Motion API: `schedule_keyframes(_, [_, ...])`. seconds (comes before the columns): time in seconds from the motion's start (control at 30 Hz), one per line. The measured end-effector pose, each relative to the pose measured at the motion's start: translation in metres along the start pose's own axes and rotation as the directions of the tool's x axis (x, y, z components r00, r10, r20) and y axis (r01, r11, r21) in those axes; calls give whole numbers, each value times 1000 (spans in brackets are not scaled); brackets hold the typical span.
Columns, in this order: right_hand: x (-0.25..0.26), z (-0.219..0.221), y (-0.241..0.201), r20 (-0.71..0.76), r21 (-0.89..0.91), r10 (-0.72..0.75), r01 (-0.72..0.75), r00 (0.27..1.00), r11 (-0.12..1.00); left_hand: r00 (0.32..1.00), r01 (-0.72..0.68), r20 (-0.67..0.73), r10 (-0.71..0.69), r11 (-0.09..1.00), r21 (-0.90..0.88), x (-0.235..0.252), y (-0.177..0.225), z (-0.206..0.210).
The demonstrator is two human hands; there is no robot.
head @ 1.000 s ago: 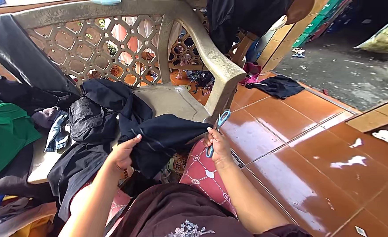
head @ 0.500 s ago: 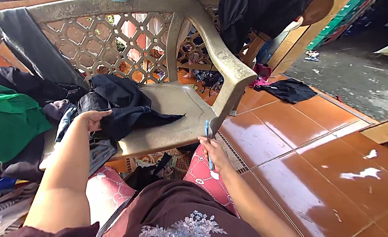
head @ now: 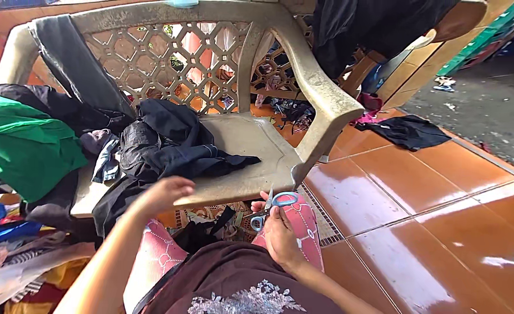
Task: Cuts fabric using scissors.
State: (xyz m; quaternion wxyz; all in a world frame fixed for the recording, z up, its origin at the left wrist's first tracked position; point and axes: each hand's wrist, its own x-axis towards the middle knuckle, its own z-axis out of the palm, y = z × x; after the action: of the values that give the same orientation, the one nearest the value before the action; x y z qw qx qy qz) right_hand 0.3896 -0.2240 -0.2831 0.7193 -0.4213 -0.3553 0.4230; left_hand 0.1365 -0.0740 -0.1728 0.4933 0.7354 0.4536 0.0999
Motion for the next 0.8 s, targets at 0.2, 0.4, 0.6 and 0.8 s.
schedule_keyframes(0.2, [-2,15,-3,-63,408,246,-201,967,891,937,-60,303,174,934,-351,8,-31,146])
schedule_keyframes(0.4, [-6,15,-5,-54,307,339,-307,939,901,970,-26,196,144,862,-507,7,-23,159])
schedule_keyframes(0.6, [-7,5,-3,-302,-84,274,-312,913,946,993,38,-82,-85,886,-461,-8,-22,151])
schedule_keyframes(0.8, [-9,-11,7,-78,-565,50,-85,996,821,979,12,-196,-50,982,-191,-15,-7,141])
